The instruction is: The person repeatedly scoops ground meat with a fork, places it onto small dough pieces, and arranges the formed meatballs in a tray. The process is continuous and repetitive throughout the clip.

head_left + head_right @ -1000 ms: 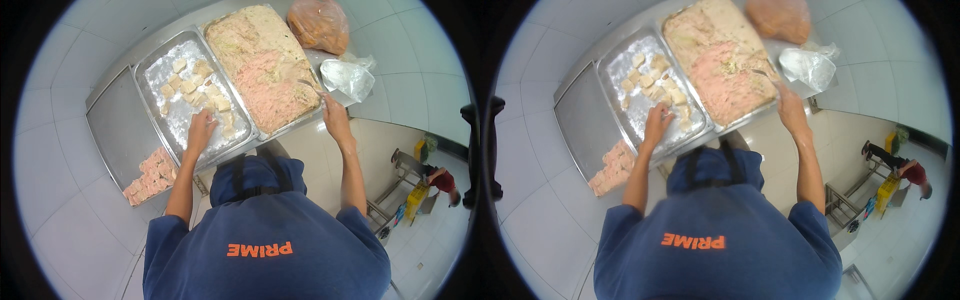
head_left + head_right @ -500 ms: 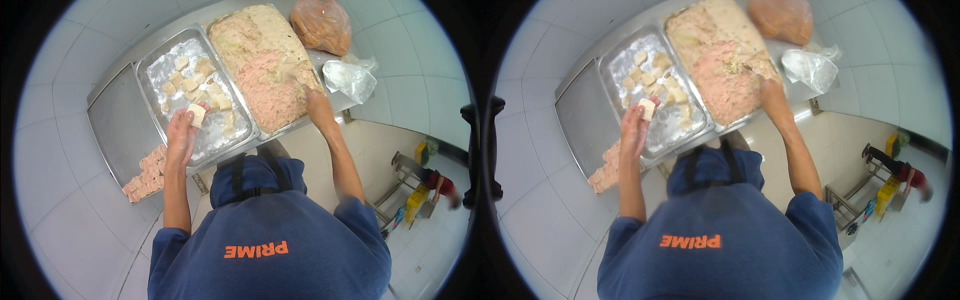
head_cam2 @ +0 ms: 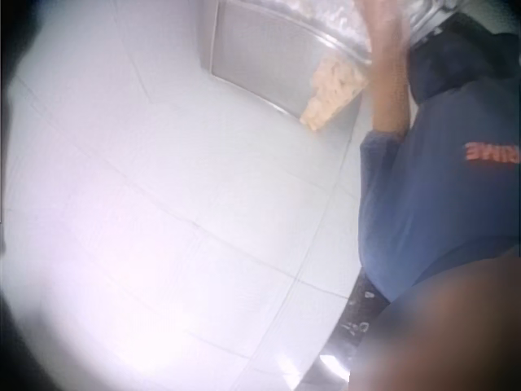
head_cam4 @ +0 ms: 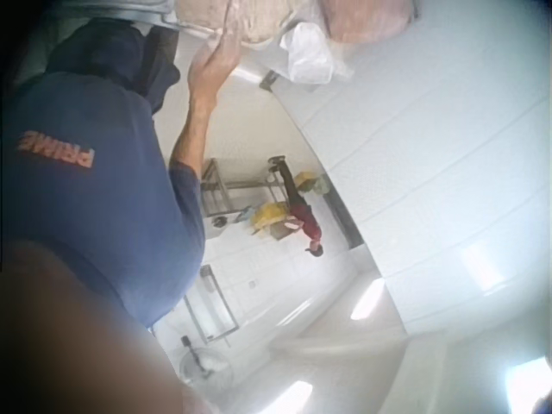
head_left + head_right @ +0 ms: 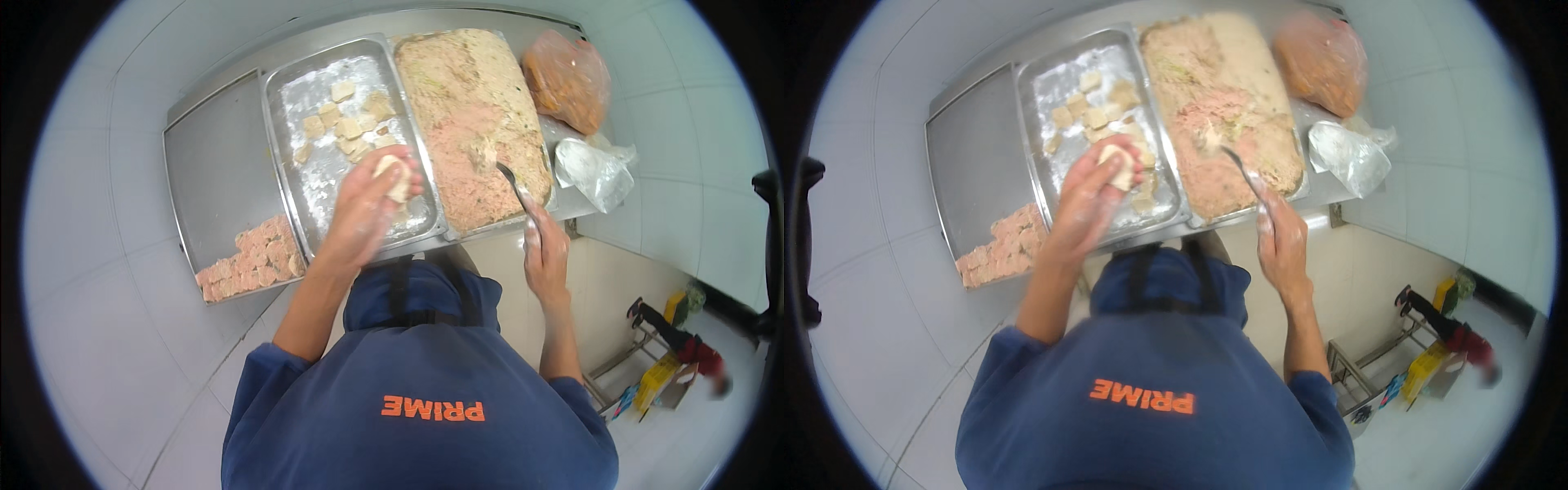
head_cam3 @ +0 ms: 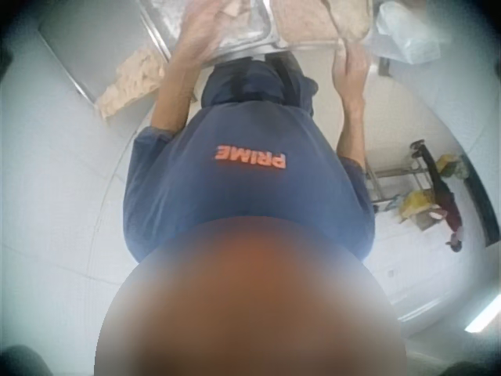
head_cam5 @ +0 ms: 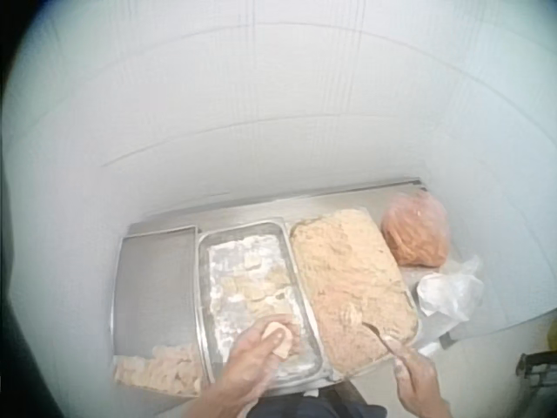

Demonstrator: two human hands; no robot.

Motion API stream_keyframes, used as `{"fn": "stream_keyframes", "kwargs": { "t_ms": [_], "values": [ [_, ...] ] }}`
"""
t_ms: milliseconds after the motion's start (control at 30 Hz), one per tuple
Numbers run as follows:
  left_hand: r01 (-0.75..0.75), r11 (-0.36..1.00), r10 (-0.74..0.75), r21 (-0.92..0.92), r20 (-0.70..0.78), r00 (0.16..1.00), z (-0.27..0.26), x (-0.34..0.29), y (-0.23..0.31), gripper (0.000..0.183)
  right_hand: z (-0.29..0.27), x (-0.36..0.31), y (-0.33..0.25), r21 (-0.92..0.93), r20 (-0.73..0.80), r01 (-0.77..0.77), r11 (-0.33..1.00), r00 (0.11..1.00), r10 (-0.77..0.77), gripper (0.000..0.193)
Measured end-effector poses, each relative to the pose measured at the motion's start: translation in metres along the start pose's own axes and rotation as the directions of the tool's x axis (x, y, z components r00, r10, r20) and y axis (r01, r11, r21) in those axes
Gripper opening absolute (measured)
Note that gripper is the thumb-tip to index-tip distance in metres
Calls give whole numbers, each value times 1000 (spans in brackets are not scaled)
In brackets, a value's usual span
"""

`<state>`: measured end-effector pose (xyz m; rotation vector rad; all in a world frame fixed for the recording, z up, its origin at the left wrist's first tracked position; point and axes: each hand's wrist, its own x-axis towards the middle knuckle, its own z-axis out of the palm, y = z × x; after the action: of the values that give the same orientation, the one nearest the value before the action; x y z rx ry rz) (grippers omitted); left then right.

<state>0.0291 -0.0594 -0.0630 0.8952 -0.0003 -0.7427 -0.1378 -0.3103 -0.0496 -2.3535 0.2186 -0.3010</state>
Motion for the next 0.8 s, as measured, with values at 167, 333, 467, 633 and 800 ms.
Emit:
{"fn": "stream_keyframes", "kwargs": {
  "t_ms": [167,333,467,633,800],
  "values": [
    [166,849,-81,-502,187,979,50,-9,4,47,19,-5,-35,-7,-146,262,965,954,-260,58],
    [67,917,5,-394,177,984,70,-23,21,46,27,-5,-40,-83,-159,253,964,951,-264,57],
    [27,913,32,-406,138,990,64,-26,30,43,24,-8,-39,-113,-159,284,952,941,-300,57],
    [8,932,32,-363,104,994,58,-28,35,44,24,-10,-37,-71,-157,277,958,946,-285,58],
    [102,877,5,-470,220,976,46,-23,41,46,24,-7,-36,-96,-91,296,950,948,-304,58]
  ]
}}
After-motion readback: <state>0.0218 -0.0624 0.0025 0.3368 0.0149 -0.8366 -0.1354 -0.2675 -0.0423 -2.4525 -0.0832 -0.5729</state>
